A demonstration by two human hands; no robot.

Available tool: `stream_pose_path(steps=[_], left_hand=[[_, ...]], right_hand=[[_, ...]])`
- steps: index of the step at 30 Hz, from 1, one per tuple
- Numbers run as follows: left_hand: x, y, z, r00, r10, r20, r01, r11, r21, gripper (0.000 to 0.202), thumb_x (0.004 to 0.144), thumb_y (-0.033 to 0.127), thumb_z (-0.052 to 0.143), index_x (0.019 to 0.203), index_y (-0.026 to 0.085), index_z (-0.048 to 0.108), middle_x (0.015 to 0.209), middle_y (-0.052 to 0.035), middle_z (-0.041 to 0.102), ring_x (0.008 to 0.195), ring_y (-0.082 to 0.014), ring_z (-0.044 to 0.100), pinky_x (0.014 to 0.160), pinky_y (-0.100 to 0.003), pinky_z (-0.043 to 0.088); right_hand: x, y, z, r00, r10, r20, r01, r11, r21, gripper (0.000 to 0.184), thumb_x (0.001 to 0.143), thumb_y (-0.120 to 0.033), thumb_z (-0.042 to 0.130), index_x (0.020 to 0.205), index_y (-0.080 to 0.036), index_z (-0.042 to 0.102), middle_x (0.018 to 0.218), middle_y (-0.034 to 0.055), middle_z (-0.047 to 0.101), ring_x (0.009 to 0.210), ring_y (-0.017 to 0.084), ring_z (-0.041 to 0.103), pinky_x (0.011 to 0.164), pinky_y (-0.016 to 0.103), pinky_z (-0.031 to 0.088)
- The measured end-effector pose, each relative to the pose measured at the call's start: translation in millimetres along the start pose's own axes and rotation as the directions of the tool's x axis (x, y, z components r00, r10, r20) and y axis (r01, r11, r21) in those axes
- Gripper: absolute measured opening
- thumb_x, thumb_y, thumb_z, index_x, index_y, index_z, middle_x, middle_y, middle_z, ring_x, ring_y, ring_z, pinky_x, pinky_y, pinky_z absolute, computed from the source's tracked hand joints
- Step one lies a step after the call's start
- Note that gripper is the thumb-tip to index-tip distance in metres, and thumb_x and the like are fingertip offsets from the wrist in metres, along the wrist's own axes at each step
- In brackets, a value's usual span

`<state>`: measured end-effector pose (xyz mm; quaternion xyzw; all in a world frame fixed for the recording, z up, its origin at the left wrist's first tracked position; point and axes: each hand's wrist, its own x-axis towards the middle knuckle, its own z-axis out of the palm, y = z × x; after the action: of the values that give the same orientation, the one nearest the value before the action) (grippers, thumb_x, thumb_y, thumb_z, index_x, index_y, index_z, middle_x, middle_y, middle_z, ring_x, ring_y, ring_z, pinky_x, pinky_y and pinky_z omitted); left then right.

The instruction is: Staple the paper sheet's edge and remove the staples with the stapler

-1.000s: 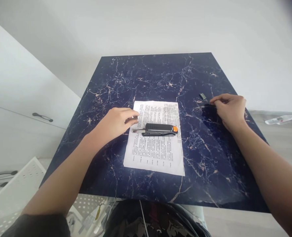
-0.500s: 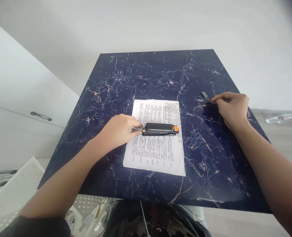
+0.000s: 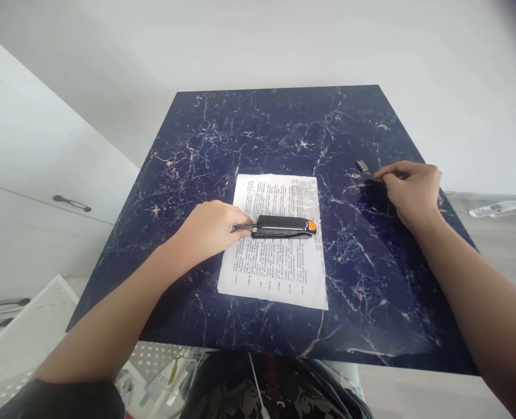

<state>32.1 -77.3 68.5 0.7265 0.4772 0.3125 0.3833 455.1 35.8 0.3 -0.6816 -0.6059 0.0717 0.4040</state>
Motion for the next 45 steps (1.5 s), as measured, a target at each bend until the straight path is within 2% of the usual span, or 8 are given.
stream_pose_path(steps=[8, 17, 26, 29, 31, 36, 41, 45], left_hand=[[0.0, -4.8, -0.2, 0.997, 0.072, 0.041, -0.078, 0.983, 0.169, 0.005, 0.08, 0.028, 0.082, 0.084, 0.029, 0.086, 0.075, -0.0058, 0.077, 0.072, -0.0257, 0.07, 0.072, -0.038, 0.054], [2.3, 14.3, -4.6, 0.963, -0.144, 0.228, 0.011, 0.865, 0.502, 0.021, 0.093, 0.029, 0.068, 0.105, 0.023, 0.084, 0.104, -0.0077, 0.081, 0.098, -0.0259, 0.074, 0.086, -0.041, 0.057], [10.1, -5.6, -42.2, 0.895, -0.05, 0.443, -0.091, 0.953, 0.291, 0.038, 0.089, 0.028, 0.075, 0.126, 0.036, 0.078, 0.128, -0.0027, 0.078, 0.114, -0.0245, 0.075, 0.098, -0.04, 0.059], [14.7, -17.0, -48.6, 0.884, -0.021, 0.468, -0.108, 0.963, 0.247, 0.038, 0.091, 0.023, 0.071, 0.124, 0.039, 0.079, 0.127, -0.0007, 0.078, 0.114, -0.0233, 0.075, 0.096, -0.039, 0.06], [16.8, -24.8, -45.8, 0.893, 0.005, 0.449, -0.117, 0.968, 0.223, 0.035, 0.092, 0.021, 0.069, 0.121, 0.038, 0.08, 0.122, -0.0007, 0.08, 0.109, -0.0219, 0.077, 0.094, -0.037, 0.061], [20.3, -38.7, -25.4, 0.924, 0.127, 0.36, -0.217, 0.951, 0.22, 0.028, 0.094, 0.022, 0.069, 0.116, 0.034, 0.08, 0.114, -0.002, 0.081, 0.103, -0.0206, 0.077, 0.094, -0.038, 0.061], [23.2, -41.0, 3.5, 0.93, 0.296, 0.217, -0.358, 0.864, 0.355, 0.023, 0.095, 0.02, 0.069, 0.116, 0.027, 0.075, 0.11, -0.0043, 0.08, 0.103, -0.0237, 0.073, 0.098, -0.047, 0.057], [23.5, -39.7, 24.4, 0.95, 0.299, 0.092, -0.312, 0.899, 0.308, 0.036, 0.097, 0.014, 0.061, 0.131, 0.025, 0.065, 0.114, -0.0062, 0.077, 0.098, -0.0204, 0.073, 0.091, -0.042, 0.06]], right_hand=[[0.1, -0.8, -0.3, 1.0, -0.014, -0.003, 0.014, 1.0, 0.004, 0.03, 0.07, -0.016, 0.056, 0.081, -0.018, 0.084, 0.069, 0.0035, 0.074, 0.052, 0.013, 0.052, 0.051, 0.027, 0.035], [-1.4, -7.7, -2.2, 1.0, 0.02, 0.01, -0.02, 1.0, 0.002, 0.028, 0.071, -0.014, 0.057, 0.08, -0.018, 0.083, 0.071, 0.0057, 0.074, 0.061, 0.018, 0.06, 0.059, 0.029, 0.042], [-5.4, -24.2, -11.7, 0.976, -0.214, -0.045, 0.214, 0.977, -0.013, 0.021, 0.081, -0.013, 0.06, 0.081, -0.019, 0.08, 0.088, 0.0102, 0.076, 0.066, 0.019, 0.062, 0.07, 0.035, 0.05], [-18.4, -47.1, -14.3, 0.93, -0.367, 0.017, 0.363, 0.926, 0.101, 0.018, 0.087, -0.018, 0.063, 0.091, -0.02, 0.081, 0.094, 0.0087, 0.077, 0.075, 0.02, 0.068, 0.076, 0.035, 0.055], [-33.3, -66.3, -14.3, 0.871, -0.45, 0.198, 0.395, 0.88, 0.264, 0.019, 0.092, -0.026, 0.067, 0.105, -0.022, 0.08, 0.103, 0.0072, 0.079, 0.09, 0.023, 0.073, 0.086, 0.039, 0.059], [-77.9, -108.8, -1.7, 0.553, -0.591, 0.587, 0.343, 0.803, 0.486, 0.056, 0.087, -0.04, 0.081, 0.138, -0.021, 0.068, 0.126, 0.01, 0.076, 0.104, 0.026, 0.075, 0.091, 0.043, 0.061], [-93.3, -118.8, 12.0, 0.529, -0.603, 0.597, 0.372, 0.797, 0.475, 0.032, 0.091, -0.029, 0.077, 0.122, -0.023, 0.074, 0.097, 0.0009, 0.078, 0.079, 0.016, 0.07, 0.073, 0.03, 0.053], [-90.1, -114.3, 12.6, 0.52, -0.597, 0.61, 0.352, 0.801, 0.484, 0.03, 0.09, -0.028, 0.078, 0.12, -0.023, 0.074, 0.091, -0.0009, 0.077, 0.076, 0.015, 0.069, 0.07, 0.029, 0.05]])
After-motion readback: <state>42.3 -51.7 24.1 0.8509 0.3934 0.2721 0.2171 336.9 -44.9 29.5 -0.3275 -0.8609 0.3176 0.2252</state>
